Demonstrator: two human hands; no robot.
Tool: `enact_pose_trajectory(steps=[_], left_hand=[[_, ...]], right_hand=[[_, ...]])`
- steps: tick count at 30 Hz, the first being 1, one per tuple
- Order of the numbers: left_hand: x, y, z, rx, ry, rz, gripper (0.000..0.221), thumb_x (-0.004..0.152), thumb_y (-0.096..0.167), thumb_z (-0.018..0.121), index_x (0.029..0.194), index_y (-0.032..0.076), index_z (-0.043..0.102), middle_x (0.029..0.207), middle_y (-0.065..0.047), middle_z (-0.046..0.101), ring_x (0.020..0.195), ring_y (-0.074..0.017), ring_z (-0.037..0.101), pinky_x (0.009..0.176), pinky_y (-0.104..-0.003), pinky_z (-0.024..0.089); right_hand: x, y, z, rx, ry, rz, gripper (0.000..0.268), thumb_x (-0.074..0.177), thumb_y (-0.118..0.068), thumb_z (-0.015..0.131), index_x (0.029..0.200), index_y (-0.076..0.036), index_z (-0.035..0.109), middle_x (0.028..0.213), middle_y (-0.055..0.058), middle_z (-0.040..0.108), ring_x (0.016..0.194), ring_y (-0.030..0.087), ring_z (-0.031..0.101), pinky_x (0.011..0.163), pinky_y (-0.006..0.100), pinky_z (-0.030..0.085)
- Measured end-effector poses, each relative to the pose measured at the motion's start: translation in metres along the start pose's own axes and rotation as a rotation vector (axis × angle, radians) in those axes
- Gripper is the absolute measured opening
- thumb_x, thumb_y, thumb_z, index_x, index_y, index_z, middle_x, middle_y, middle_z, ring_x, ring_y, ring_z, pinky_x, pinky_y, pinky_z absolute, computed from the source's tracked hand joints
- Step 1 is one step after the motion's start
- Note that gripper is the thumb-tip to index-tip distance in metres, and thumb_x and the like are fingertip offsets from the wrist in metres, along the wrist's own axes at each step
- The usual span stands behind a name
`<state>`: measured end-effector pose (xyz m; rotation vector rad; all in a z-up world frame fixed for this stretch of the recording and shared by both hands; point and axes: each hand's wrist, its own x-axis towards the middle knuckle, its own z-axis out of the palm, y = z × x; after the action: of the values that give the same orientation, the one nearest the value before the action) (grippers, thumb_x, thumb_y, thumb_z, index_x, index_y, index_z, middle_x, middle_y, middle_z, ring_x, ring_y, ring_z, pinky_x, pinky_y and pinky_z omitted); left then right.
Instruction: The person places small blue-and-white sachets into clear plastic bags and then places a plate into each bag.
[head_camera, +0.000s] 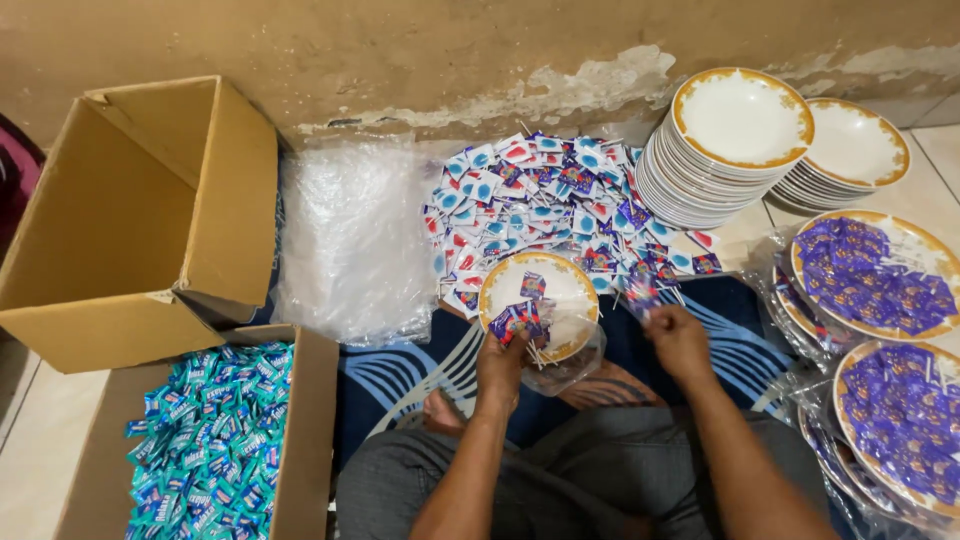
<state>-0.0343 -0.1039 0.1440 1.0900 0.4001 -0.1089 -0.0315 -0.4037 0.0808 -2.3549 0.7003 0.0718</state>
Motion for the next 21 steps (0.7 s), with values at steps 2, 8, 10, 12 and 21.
enact_pose_trajectory(steps=[2, 8, 10, 12, 21], left_hand=[[-0.009, 0.009, 0.007, 0.070, -0.031, 0.039, 0.023, 0.092, 0.005, 0.071, 0.114, 0.005, 0.064, 0.093, -0.011, 0.073, 0.082, -0.0207, 0.074, 0.067, -0.033, 0.063], [0.007, -0.023, -0.016, 0.334, -0.054, 0.124, 0.030, 0.085, 0.010, 0.081, 0.113, 0.011, 0.070, 0.094, -0.010, 0.078, 0.087, -0.0168, 0.074, 0.071, -0.034, 0.061], [-0.001, -0.010, -0.011, 0.268, -0.071, 0.102, 0.034, 0.083, 0.007, 0.081, 0.114, 0.010, 0.069, 0.094, -0.009, 0.078, 0.086, -0.0149, 0.072, 0.074, -0.032, 0.060], [-0.003, -0.006, -0.009, 0.200, -0.095, 0.076, 0.038, 0.082, 0.004, 0.082, 0.116, 0.009, 0.067, 0.095, -0.008, 0.077, 0.084, -0.0129, 0.069, 0.077, -0.030, 0.060], [0.004, -0.010, 0.002, -0.009, 0.126, 0.001, 0.036, 0.083, 0.005, 0.081, 0.115, -0.001, 0.066, 0.090, -0.017, 0.072, 0.075, -0.0254, 0.073, 0.069, -0.039, 0.063]], right_hand=[[-0.045, -0.054, 0.000, 0.297, 0.041, -0.277, 0.018, 0.094, -0.019, 0.067, 0.109, -0.016, 0.077, 0.097, 0.020, 0.076, 0.101, 0.044, 0.069, 0.087, 0.052, 0.055], [-0.112, -0.129, 0.043, 0.350, -0.145, -0.291, 0.015, 0.086, -0.022, 0.077, 0.101, -0.018, 0.078, 0.092, 0.012, 0.080, 0.096, 0.032, 0.076, 0.080, 0.040, 0.059], [-0.125, -0.145, 0.037, 0.363, -0.147, -0.267, 0.014, 0.087, -0.021, 0.077, 0.101, -0.018, 0.078, 0.091, 0.011, 0.080, 0.093, 0.030, 0.077, 0.079, 0.039, 0.060], [-0.130, -0.149, 0.034, 0.372, -0.141, -0.239, 0.014, 0.087, -0.019, 0.076, 0.100, -0.017, 0.079, 0.090, 0.010, 0.080, 0.091, 0.027, 0.077, 0.077, 0.037, 0.060], [-0.027, -0.078, 0.047, 0.228, -0.077, -0.416, 0.016, 0.085, -0.020, 0.073, 0.098, -0.018, 0.081, 0.090, 0.015, 0.079, 0.094, 0.038, 0.074, 0.080, 0.045, 0.060]])
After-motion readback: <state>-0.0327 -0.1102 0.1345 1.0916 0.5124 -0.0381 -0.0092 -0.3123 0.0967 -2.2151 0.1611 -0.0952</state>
